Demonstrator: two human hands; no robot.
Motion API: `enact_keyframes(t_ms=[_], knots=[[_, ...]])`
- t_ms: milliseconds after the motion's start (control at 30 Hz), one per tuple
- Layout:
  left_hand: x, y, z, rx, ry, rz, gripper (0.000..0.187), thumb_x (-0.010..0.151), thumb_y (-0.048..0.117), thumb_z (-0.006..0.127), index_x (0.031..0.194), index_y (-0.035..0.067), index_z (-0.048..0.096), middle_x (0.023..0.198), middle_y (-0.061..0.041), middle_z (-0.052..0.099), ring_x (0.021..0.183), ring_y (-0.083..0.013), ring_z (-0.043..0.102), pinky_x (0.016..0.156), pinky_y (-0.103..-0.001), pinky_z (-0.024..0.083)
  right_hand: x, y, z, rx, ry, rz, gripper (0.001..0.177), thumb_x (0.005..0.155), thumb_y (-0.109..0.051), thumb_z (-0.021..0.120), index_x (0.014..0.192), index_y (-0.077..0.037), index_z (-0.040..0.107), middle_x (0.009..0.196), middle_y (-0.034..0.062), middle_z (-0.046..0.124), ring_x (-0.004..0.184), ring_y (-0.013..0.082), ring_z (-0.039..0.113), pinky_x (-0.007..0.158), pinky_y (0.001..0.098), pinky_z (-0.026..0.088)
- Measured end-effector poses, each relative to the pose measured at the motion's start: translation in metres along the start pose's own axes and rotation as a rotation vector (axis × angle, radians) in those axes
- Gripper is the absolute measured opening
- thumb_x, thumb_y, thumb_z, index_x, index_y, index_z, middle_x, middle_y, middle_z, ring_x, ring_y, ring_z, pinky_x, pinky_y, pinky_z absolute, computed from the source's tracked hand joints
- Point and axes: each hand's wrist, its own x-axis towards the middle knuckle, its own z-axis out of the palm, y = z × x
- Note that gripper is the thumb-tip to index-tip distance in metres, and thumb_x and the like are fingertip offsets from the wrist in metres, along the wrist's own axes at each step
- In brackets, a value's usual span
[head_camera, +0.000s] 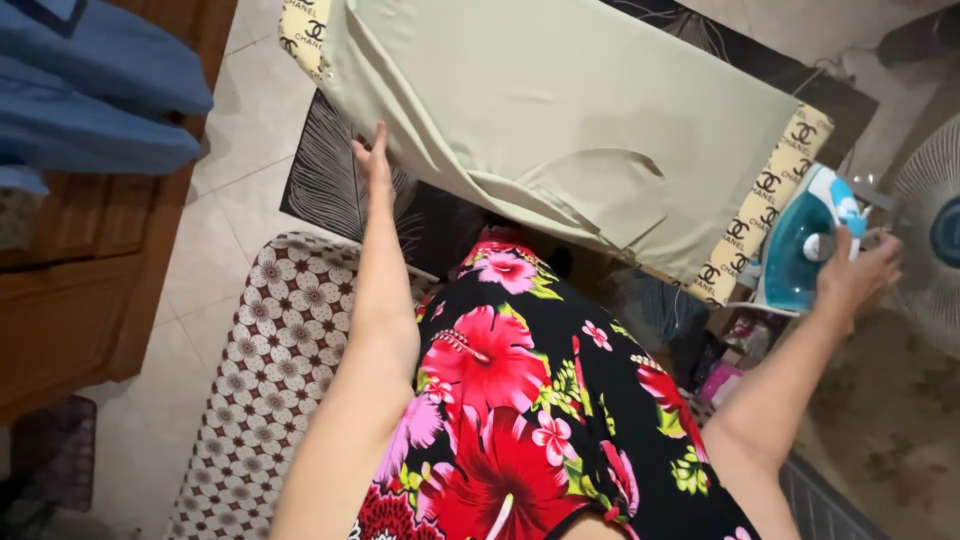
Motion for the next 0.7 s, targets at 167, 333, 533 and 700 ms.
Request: enact_keyframes(t_ms=[167,333,533,700], knots=[[-0.025,-0.019,-0.024,0.045,-0.170,-0.048,0.077,0.067,0.059,0.081,0.112,0.001,0.059,0.108,-0.012,0.066,0.100,-0.0255,0.068,0.093,-0.039,0.057,-0.021,-0.043,-0.013,-0.008,0.356,-0.171,0.032,0.103,-0.024,0.080,0.118,-0.006,0.057,0.108,0.0215,0.069,0.096,0.0425,0.061,0.083,0.0541,0.046],[-0.054,-0.028,-0.052,-0.002,-0.591,-0.430,0.088,0.065,0.012,0.087,0.131,-0.010,0.033,0.114,-0.023,0.066,0.097,-0.0299,0.074,0.092,-0.038,0.064,-0.077,-0.125,0.022,0.229,0.352,-0.175,0.025,0.103,-0.002,0.066,0.126,-0.008,0.057,0.121,0.0190,0.058,0.106,0.0344,0.064,0.084,0.0452,0.066],[-0.106,0.061,-0.015,-0.368,-0.810,-0.206,0.052,0.081,0.003,0.088,0.127,0.016,0.069,0.117,-0.008,0.076,0.105,-0.0272,0.075,0.089,-0.046,0.064,-0.191,-0.321,0.008,0.851,-0.496,-0.195,0.037,0.099,-0.012,0.076,0.132,-0.020,0.062,0.080,0.0078,0.070,0.071,0.0226,0.065,0.074,0.0347,0.052],[-0.151,0.116,0.034,-0.424,-0.793,-0.199,0.026,0.086,0.016,0.085,0.105,0.002,0.073,0.093,-0.015,0.078,0.074,-0.0328,0.078,0.061,-0.054,0.067,-0.226,-0.398,0.047,0.693,-0.215,-0.650,0.107,0.078,-0.068,0.084,0.158,-0.016,0.037,0.119,0.0120,0.066,0.107,0.0316,0.069,0.085,0.0383,0.059]])
